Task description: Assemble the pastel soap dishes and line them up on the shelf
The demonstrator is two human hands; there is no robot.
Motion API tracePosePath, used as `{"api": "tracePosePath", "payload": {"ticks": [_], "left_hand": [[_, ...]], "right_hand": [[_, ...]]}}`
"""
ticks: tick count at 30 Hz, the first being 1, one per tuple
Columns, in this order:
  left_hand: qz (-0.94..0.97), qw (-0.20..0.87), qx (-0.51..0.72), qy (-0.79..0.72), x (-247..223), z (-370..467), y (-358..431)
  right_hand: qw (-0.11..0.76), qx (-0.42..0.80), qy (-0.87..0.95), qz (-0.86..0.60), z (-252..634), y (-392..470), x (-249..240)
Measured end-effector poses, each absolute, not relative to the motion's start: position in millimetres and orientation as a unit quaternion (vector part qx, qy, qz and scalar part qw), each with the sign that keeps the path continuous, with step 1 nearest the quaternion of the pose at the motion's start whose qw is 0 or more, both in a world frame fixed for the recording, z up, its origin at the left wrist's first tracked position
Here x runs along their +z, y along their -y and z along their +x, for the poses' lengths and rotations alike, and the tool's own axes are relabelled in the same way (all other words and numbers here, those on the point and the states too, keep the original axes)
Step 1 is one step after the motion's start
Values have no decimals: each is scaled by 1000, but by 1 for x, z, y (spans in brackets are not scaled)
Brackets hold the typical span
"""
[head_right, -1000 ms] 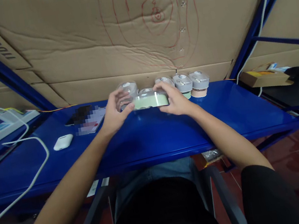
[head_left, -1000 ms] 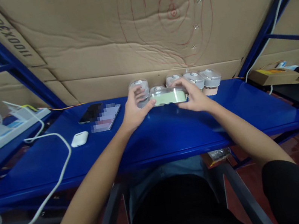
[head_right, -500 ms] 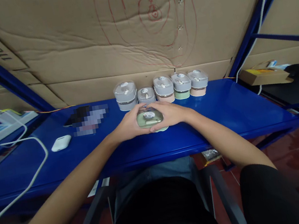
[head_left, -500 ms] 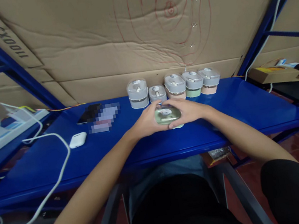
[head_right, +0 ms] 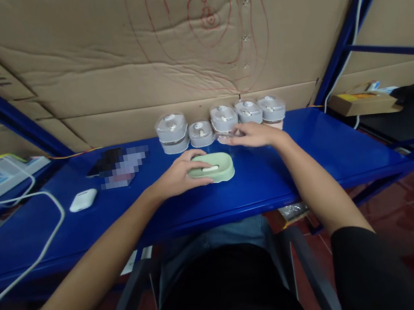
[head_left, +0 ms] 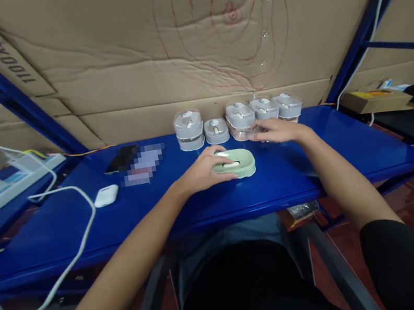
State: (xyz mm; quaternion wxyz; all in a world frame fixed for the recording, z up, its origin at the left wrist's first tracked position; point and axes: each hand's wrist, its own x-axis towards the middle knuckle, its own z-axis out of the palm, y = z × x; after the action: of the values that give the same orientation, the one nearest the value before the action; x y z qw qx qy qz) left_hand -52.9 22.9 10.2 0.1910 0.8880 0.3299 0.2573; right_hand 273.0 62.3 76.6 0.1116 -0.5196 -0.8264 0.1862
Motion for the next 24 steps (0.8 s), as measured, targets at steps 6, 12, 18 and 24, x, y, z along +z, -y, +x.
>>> {"api": "tracePosePath", "payload": {"ticks": [6,12,18,24], "left_hand": [[886,192,267,-327,7,-50,-21],[850,184,322,-375,13,-54,-28],[813,57,323,-481,28,-75,-42],[818,3,188,-543,26,-88,-50]], "right_hand": [[102,211,819,-523,272,-70,68],[110,198,815,-533,274,-71,69],[90,173,828,-526,276,-71,70],[81,200,848,-484,279,-74,61]]}}
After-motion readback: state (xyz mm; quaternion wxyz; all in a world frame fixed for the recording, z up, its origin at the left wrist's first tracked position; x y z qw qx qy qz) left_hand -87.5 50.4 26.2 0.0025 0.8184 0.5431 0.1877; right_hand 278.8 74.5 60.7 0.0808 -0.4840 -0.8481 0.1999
